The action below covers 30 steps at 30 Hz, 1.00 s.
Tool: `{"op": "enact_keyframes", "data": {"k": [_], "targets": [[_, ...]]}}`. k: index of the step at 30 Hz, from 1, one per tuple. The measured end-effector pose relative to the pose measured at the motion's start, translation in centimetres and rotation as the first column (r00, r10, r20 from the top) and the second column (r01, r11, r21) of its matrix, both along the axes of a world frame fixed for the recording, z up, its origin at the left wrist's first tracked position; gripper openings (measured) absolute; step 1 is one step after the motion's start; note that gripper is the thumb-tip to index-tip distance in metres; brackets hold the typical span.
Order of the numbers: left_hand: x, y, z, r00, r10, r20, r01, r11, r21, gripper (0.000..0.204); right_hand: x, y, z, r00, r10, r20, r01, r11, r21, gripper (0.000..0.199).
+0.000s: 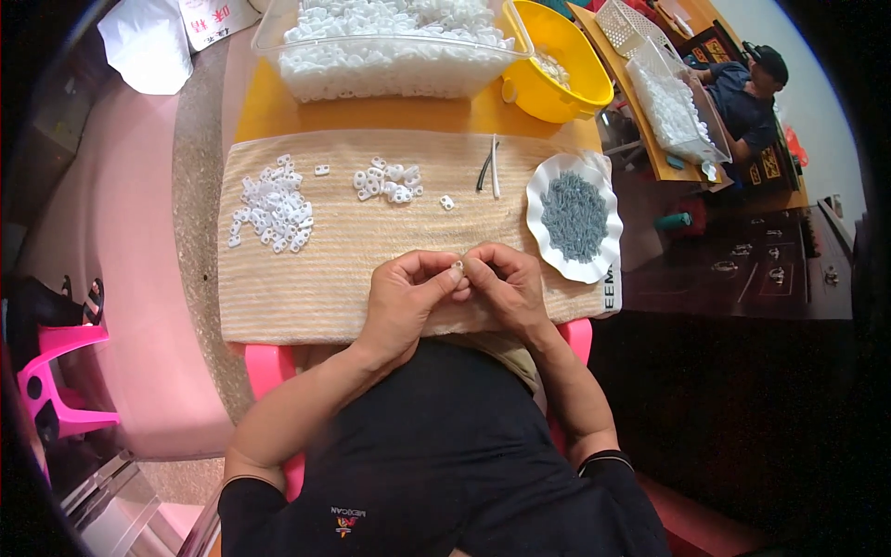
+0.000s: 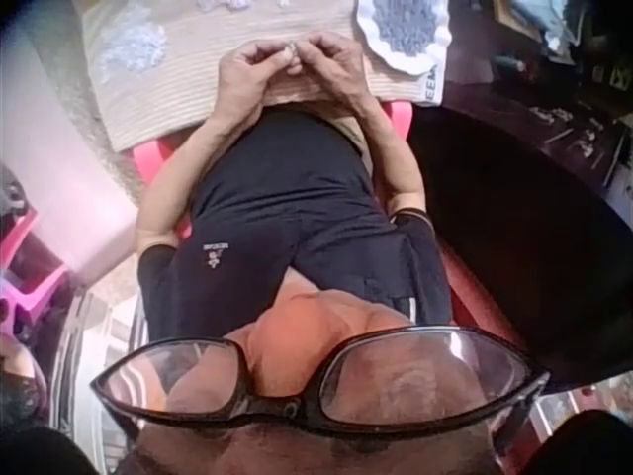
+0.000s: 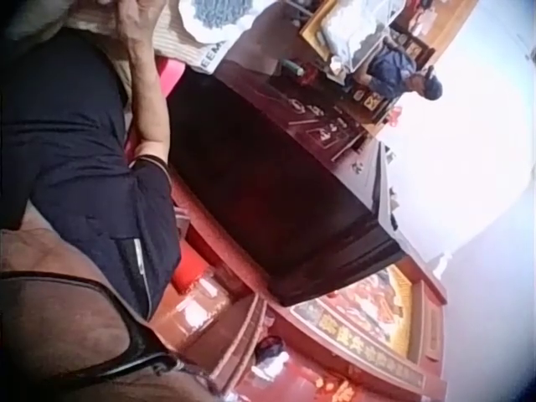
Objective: Assembling small white plastic components by hand at a workbench.
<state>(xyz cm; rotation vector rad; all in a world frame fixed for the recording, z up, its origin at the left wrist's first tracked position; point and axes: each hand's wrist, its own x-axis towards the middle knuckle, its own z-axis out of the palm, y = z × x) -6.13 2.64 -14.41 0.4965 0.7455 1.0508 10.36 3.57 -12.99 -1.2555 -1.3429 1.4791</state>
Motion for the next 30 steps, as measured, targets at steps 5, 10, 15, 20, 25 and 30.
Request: {"op": "enact_keyframes", "data": {"k": [5,10,15,20,25,30], "targets": [[-0.08,0.14,0.34,1.0,0.012,0.025,-0.012,1.0,-0.014,0.016,0.3,0.09,-0.15,1.0,0.014,0.012,-0.015,0.999,0.048,0.016],[-0.43,0.27,-0.02,0.997,-0.032,0.069,0.034,0.999,-0.027,0.016,0.53,0.15,-0.26,0.987,0.013,-0.158,-0.024,0.997,-0.069,0.015],[-0.4,0.26,0.09,0.997,-0.036,0.07,0.038,0.999,-0.036,0.016,0.65,0.13,-0.06,0.983,0.005,-0.181,-0.019,0.997,-0.075,0.015],[-0.35,0.22,-0.07,0.997,-0.037,0.071,0.041,0.998,-0.052,0.017,0.67,0.1,0.11,0.979,0.003,-0.203,-0.025,0.994,-0.107,0.015],[-0.37,0.28,-0.23,0.998,-0.043,0.035,0.045,0.998,-0.04,0.017,0.41,0.06,0.25,0.994,0.021,-0.103,-0.027,0.998,-0.062,0.017],[-0.29,0.22,-0.24,0.999,-0.044,0.011,0.045,0.998,-0.033,0.018,0.02,-0.24,0.17,1.0,0.015,-0.021,-0.016,1.0,-0.027,0.017]]}}
